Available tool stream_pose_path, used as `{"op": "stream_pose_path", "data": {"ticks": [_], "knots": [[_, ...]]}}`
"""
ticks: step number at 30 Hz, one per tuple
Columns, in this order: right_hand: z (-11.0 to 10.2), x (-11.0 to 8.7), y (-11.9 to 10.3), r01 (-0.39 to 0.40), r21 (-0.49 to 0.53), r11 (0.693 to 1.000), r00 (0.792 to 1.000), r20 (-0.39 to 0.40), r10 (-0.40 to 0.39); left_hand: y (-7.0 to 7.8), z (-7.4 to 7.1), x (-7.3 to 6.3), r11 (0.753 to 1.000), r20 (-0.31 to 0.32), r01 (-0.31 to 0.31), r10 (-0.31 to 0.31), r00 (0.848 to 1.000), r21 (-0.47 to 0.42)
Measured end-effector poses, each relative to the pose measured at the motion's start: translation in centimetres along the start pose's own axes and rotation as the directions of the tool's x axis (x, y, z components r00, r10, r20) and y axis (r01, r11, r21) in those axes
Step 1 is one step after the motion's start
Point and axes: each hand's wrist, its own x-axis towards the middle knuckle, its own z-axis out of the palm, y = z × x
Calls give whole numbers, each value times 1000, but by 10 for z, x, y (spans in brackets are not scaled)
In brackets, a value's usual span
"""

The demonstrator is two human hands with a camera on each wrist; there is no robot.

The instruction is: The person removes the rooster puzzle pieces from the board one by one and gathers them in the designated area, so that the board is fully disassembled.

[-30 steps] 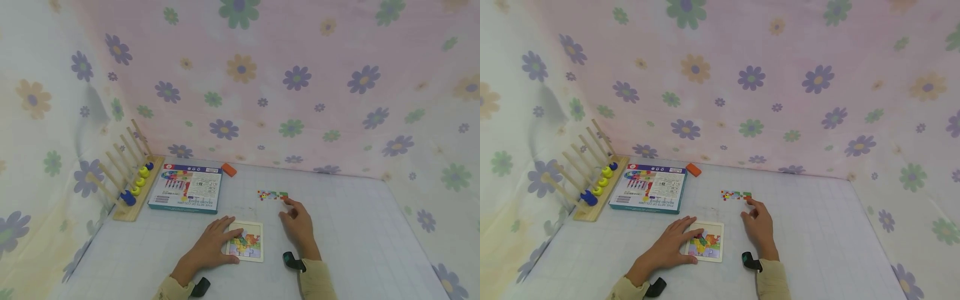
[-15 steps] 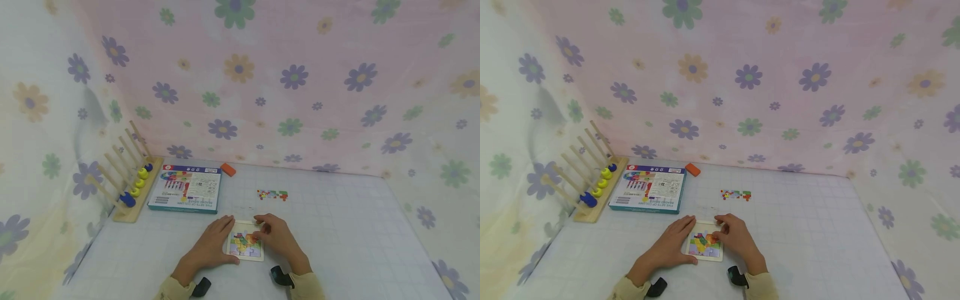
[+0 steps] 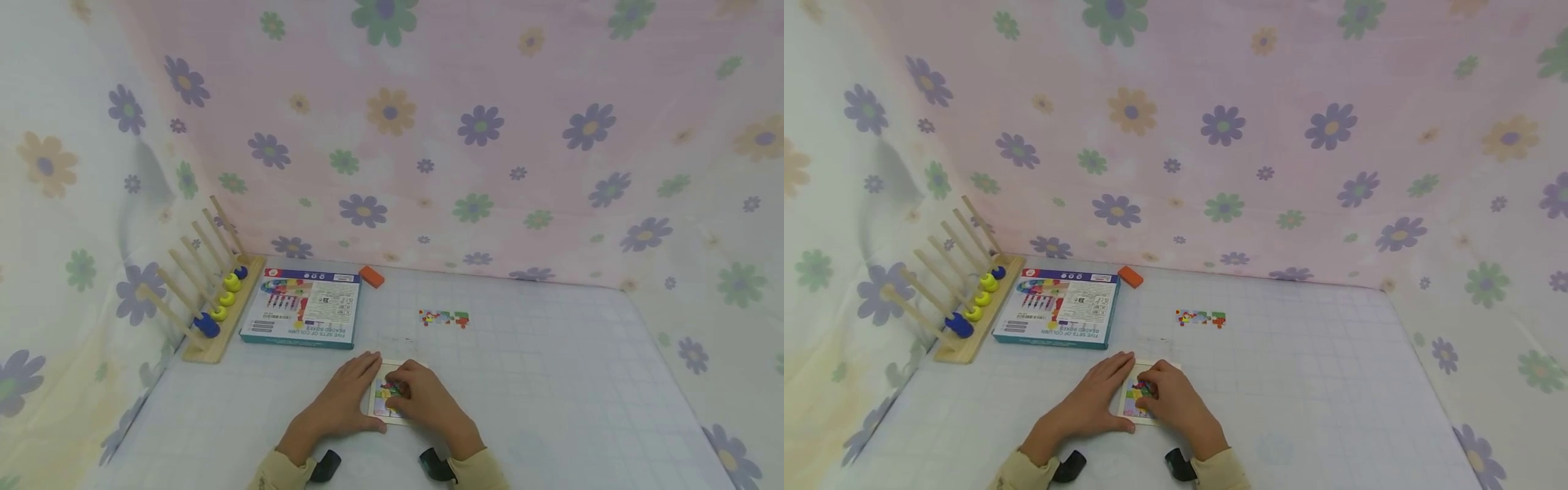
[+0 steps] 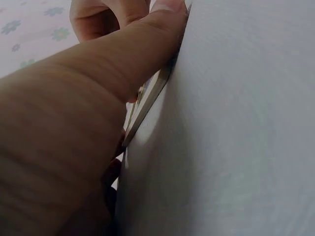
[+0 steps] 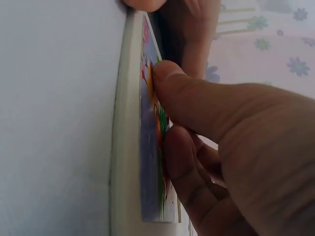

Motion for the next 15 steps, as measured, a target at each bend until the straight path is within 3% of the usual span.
{"op": "stream_pose_path", "data": {"ticks": [15], "knots": [[4, 5, -2, -71, -14, 997, 997, 36, 72, 3, -1, -1, 1000, -22, 7, -7, 1000, -19]]}}
